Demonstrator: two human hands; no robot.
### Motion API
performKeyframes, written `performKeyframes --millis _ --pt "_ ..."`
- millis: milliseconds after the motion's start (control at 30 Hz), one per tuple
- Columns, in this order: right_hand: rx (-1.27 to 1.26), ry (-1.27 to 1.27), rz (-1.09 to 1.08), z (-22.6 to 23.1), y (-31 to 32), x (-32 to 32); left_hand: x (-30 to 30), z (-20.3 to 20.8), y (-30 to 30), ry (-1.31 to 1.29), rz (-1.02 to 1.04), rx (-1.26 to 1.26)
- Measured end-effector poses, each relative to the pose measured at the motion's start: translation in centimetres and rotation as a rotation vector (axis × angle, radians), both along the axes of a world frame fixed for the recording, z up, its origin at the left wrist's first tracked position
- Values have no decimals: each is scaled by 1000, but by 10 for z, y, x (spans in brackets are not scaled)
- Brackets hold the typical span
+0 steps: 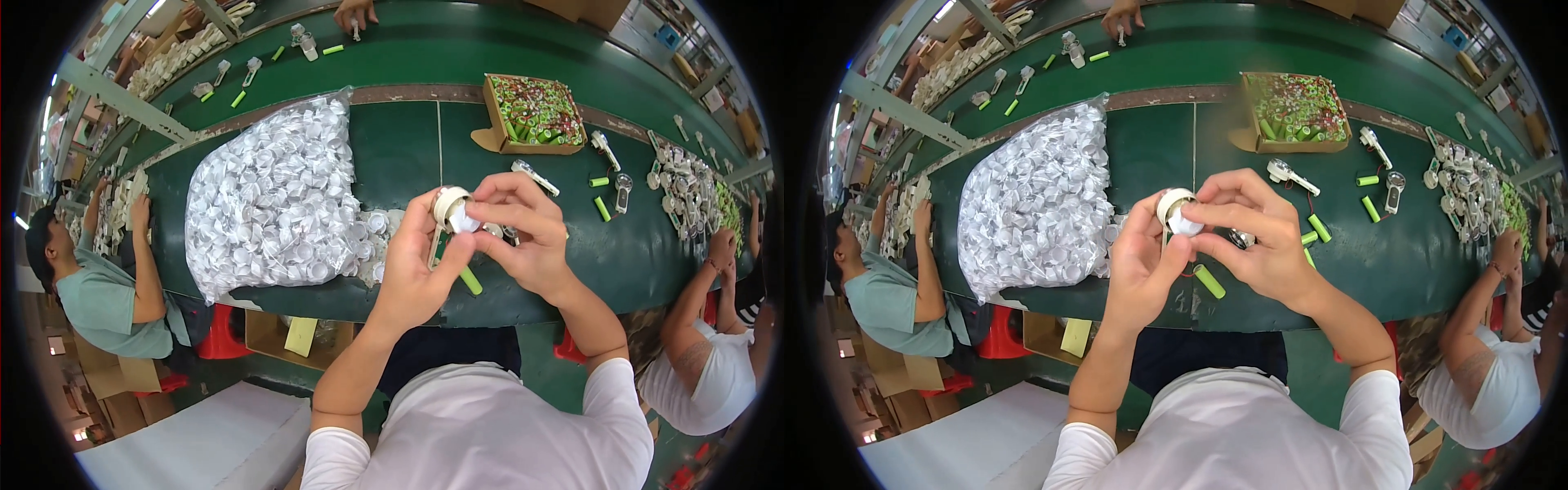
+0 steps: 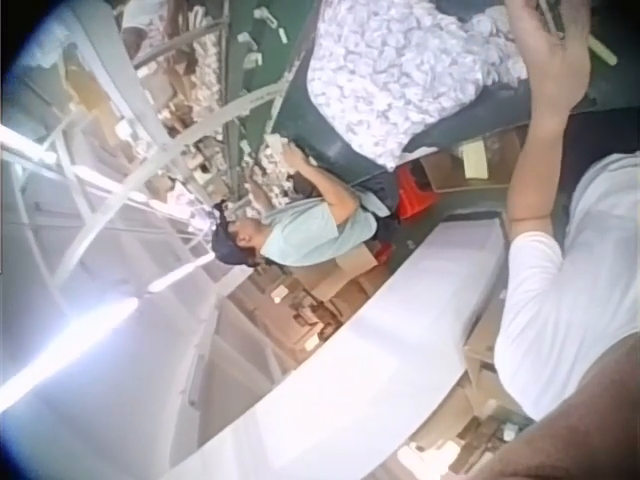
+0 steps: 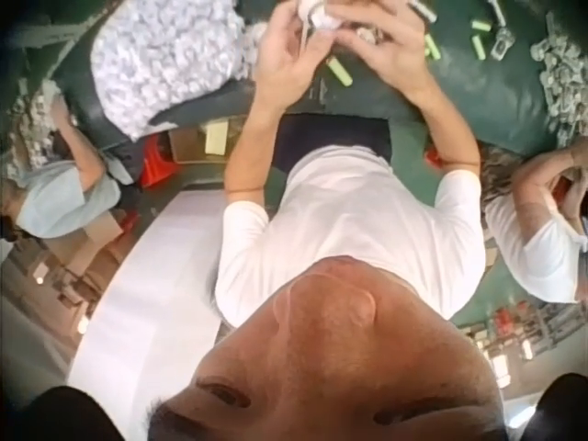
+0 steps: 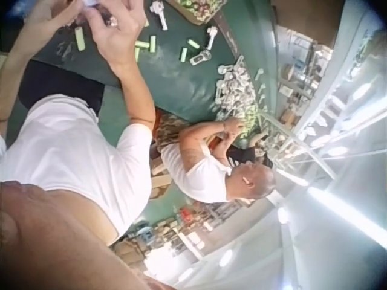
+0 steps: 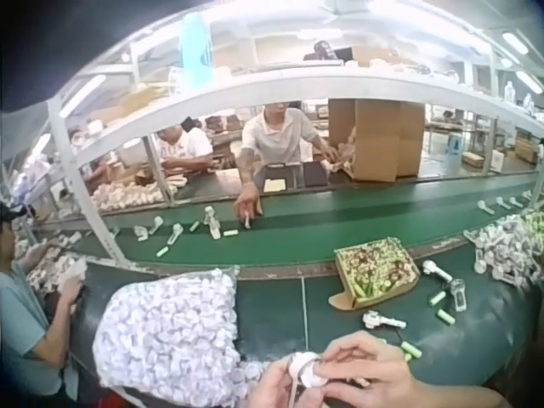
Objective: The person assembles small portable fans by hand, inserting lithium batteries and circuit boards into plastic fan housings, then attaching plastic covers and fan blades.
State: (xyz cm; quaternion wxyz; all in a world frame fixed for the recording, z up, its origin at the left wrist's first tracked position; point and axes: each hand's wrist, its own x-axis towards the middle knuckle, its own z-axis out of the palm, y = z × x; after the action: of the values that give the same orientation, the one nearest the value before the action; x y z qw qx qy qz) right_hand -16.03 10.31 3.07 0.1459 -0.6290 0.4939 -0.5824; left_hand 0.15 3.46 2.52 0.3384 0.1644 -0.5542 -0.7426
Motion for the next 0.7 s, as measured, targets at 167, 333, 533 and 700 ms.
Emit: performKeyframes --millis 167,333,533,700 --pt "137 -297 257 -2 2 -12 -6 -14 2 -45 103 -169" --pt "265 -610 313 -13 -1 5 2 -15 4 3 142 -173" --pt "425 -538 180 -26 -2 11 7 -29 15 -117 226 -52" --pt "449 -281 -223 -47 -73 -30 7 -49 22 -464 604 -584"
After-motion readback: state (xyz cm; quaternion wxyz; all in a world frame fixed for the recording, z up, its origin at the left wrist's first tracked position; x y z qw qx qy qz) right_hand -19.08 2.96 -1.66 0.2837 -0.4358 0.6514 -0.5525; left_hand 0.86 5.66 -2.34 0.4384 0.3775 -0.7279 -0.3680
